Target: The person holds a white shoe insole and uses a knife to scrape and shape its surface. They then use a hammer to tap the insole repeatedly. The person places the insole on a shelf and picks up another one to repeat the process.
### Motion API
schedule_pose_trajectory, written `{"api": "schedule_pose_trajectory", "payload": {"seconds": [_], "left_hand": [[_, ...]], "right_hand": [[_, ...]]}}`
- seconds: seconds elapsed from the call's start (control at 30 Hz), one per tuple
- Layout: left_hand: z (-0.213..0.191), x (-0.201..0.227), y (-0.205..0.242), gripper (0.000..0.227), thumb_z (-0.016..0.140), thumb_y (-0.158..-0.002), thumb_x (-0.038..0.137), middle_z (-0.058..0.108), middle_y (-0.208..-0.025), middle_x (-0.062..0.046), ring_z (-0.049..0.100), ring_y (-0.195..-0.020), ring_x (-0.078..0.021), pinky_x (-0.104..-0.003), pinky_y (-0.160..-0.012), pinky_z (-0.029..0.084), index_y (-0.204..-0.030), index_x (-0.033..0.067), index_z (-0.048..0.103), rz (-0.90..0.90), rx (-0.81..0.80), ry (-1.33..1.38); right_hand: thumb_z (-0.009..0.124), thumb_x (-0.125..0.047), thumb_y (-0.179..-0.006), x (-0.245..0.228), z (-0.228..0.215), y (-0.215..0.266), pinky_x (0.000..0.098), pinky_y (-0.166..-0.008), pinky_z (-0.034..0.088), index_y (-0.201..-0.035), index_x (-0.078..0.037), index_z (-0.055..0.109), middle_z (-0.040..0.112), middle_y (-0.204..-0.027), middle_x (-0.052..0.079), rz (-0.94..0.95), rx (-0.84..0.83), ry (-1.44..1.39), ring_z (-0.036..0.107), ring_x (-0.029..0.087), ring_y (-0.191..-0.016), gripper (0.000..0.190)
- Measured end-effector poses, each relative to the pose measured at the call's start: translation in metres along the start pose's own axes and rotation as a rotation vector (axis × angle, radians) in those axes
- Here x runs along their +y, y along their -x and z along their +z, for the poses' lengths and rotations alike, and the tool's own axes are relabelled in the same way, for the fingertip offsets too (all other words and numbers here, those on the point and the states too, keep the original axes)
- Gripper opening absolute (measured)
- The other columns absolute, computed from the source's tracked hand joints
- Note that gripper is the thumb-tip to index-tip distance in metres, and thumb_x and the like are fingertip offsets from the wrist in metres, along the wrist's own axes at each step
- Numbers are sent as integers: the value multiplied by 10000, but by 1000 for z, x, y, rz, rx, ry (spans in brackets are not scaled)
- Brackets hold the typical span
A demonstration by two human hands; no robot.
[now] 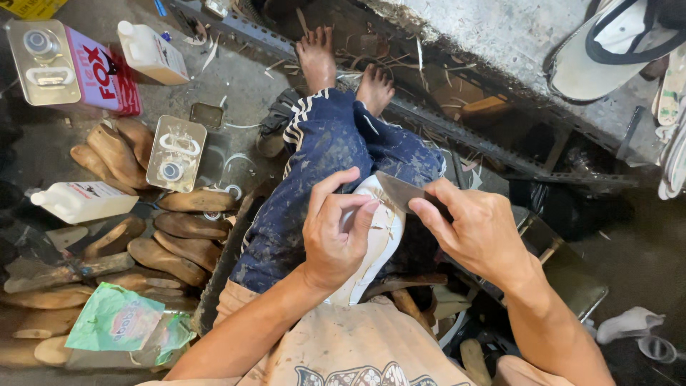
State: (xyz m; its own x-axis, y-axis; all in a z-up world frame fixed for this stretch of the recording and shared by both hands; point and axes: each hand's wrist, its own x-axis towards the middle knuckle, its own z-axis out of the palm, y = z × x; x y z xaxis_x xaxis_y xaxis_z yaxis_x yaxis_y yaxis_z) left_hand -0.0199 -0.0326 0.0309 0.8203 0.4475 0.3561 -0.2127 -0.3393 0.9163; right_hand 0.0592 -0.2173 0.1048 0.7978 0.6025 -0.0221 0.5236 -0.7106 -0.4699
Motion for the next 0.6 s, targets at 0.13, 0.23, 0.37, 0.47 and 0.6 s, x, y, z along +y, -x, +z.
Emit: {"api": "schedule_pose_trajectory", "payload": {"seconds": [0.13,0.23,0.37,0.47,0.6], "left_hand": [[4,-7,9,146,710,-966,194,629,-1176,-117,693,-1147,-345,-425,-983,562,-916,67,659,-8,26,-8],[7,-13,15,153,718,-964,222,561,-1150,-93,664,-1146,-337,-436,-1005,534,-909,91,663,-6,44,-23],[8,-15,16,134,738,-948,207,509,-1086,-83,662,-1100,-326,-429,-994,530,-903,93,687,10,65,-34],[8,-16,16,125,743,-944,191,488,-1061,-82,657,-1059,-315,-430,-980,528,-906,84,690,22,67,-24],[9,-21,21,133,749,-941,194,476,-1040,-80,646,-1014,-286,-410,-963,525,-922,76,693,31,51,-24]], "right_hand": [[589,-371,-1011,-6,-5,-16,449,-495,504,-951,-164,628,600,-503,125,39,-131,94,674,356,-544,219],[573,-356,-1004,-14,-12,-31,493,-510,504,-914,-157,636,637,-497,135,69,-265,122,686,393,-549,228],[575,-371,-987,-21,-15,-40,519,-529,524,-947,-164,620,654,-527,129,52,-345,200,696,406,-585,216],[570,-404,-980,-19,-14,-39,526,-540,536,-954,-181,603,664,-545,111,35,-376,278,704,401,-597,228],[577,-465,-968,-21,-20,-38,459,-563,573,-875,-232,564,677,-552,45,-30,-411,421,726,343,-608,251]]}}
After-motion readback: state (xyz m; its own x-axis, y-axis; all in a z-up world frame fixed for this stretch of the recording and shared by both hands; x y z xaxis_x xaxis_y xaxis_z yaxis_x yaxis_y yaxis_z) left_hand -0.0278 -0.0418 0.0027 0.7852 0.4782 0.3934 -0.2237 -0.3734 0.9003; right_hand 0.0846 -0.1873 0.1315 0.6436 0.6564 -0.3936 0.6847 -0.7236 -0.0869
